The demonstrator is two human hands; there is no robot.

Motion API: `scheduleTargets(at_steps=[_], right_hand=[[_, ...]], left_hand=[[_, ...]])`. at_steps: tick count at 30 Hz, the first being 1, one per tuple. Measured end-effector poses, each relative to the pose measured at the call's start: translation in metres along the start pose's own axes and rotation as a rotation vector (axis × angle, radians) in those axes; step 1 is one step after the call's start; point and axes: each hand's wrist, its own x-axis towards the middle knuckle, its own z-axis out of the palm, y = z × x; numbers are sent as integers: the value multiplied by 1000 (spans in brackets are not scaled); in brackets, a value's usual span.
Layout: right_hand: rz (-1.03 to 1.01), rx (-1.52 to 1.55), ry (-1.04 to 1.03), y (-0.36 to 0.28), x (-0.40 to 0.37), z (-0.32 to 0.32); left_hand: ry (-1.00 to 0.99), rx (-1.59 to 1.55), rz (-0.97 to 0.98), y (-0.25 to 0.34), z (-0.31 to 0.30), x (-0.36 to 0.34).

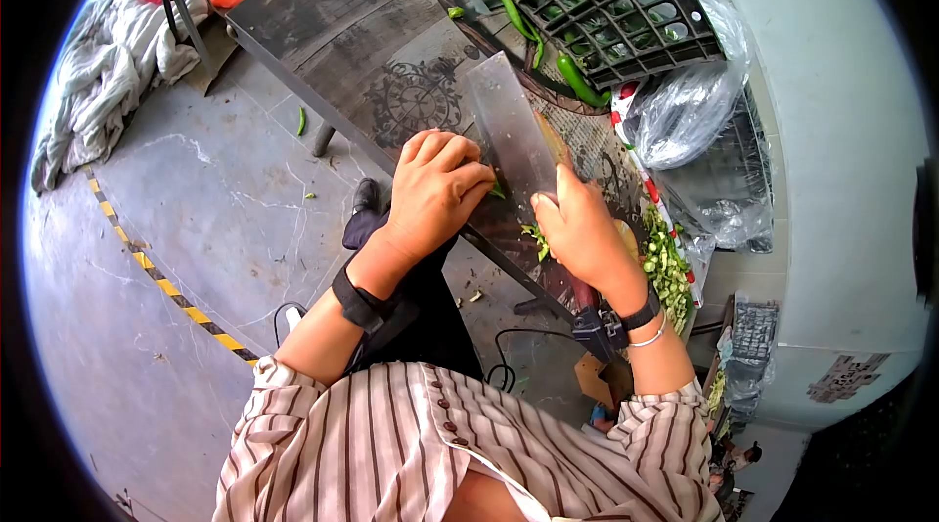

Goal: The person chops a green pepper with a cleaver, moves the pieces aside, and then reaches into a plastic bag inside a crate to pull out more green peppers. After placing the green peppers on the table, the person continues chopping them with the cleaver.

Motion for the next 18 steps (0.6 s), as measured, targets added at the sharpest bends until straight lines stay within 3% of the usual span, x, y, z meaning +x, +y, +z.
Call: scheduleTargets(at_steps=[4, 10, 18], right_hand=[[42, -5, -59, -7, 0, 0], [-71, -160, -117, -8, 13, -1], [-164, -47, 70, -2, 32, 17]], left_hand=[[0, -9, 1, 0, -1, 0], [-24, -14, -3, 0, -2, 0], [-41, -4, 23, 2, -5, 1]])
